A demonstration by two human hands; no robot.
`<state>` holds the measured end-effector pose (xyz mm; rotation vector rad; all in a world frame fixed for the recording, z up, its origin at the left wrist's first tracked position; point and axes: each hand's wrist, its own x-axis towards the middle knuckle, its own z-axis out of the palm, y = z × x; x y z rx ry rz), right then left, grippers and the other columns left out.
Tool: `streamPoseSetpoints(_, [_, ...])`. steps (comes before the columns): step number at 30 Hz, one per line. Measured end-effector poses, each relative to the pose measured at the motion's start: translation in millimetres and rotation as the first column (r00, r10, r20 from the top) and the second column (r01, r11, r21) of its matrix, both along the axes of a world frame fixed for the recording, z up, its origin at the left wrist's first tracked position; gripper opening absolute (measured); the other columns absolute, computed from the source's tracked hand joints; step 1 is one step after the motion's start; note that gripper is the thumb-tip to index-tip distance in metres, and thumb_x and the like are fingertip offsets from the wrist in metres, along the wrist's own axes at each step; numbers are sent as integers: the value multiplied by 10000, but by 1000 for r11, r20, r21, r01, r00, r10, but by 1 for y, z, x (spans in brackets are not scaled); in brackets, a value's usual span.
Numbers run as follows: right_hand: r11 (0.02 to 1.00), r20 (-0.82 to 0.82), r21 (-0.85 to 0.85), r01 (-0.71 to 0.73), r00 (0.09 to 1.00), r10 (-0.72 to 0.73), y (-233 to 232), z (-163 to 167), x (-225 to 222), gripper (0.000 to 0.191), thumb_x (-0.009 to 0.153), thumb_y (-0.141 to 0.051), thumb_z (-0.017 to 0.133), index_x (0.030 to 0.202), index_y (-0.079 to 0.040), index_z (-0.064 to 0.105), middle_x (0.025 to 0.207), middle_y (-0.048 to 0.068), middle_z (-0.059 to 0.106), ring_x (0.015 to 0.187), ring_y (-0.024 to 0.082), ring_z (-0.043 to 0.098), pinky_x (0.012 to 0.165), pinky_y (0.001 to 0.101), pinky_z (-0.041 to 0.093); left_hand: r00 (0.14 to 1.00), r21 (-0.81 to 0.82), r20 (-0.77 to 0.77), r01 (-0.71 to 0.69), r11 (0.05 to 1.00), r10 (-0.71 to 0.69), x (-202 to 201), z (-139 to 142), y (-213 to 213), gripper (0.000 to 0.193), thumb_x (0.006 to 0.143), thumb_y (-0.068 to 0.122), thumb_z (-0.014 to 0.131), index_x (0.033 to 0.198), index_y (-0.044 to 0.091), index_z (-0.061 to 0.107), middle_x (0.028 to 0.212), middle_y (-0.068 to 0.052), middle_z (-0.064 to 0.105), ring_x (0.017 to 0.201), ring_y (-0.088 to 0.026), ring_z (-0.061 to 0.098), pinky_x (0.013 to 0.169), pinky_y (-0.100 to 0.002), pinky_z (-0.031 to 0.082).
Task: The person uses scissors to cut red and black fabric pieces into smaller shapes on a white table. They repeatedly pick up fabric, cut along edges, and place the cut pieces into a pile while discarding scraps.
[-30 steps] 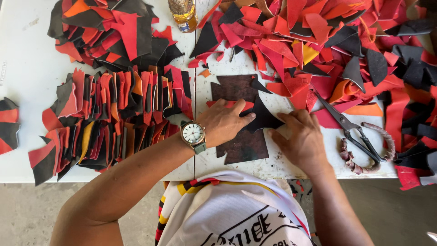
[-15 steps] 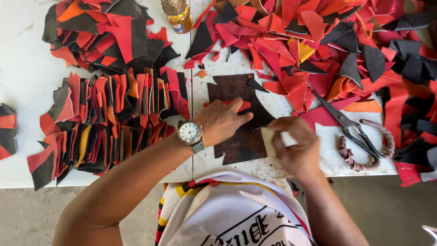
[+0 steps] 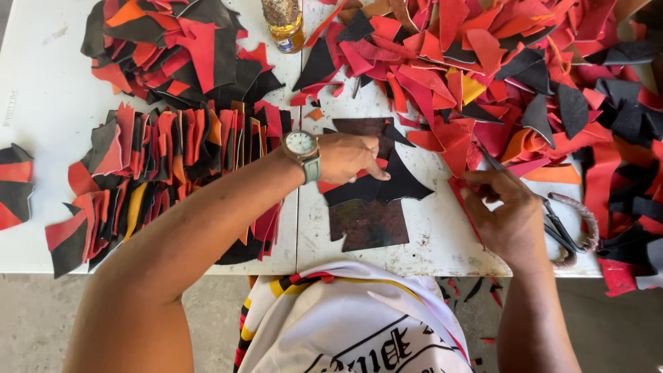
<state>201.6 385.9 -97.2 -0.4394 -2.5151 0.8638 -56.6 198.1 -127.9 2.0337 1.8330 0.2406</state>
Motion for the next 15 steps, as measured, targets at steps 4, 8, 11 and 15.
streamPoseSetpoints(4, [991,150,-122,-51,986,69,11,0,16,227,875,-72,753,1088,5,743,910,116,757,683,148,681,635,301,555,997,-81,-75,22,996,-28,-12,-6,11,717,789,-95,641,1318,386,710,1066,-76,600,1013,-275,640,877,-383,528])
streamPoseSetpoints(8, [979,225,-187,-84,966,126,3,-6,18,238,844,-93,768,1066,-9,747,857,102,779,692,136,722,627,288,586,998,-93,-50,34,995,-38,-8,0,17,607,797,23,726,1288,379,720,1096,-64,613,1047,-272,639,915,-378,521])
streamPoseSetpoints(11, [987,182,-127,-103,975,125,-9,-9,8,256,849,-94,759,1095,-23,742,893,102,759,713,152,732,644,294,586,992,-238,-93,-111,965,91,1,8,10,536,822,172,784,1292,417,697,1124,-36,591,1119,-247,594,854,-621,371])
streamPoseSetpoints(15, [997,169,-13,-78,982,79,-22,-7,-17,304,837,-160,786,1115,-42,744,913,119,724,714,225,730,656,347,574,999,-84,-51,-23,996,19,5,16,5,640,743,197,843,1336,366,669,1100,-88,576,1054,-272,622,916,-383,517])
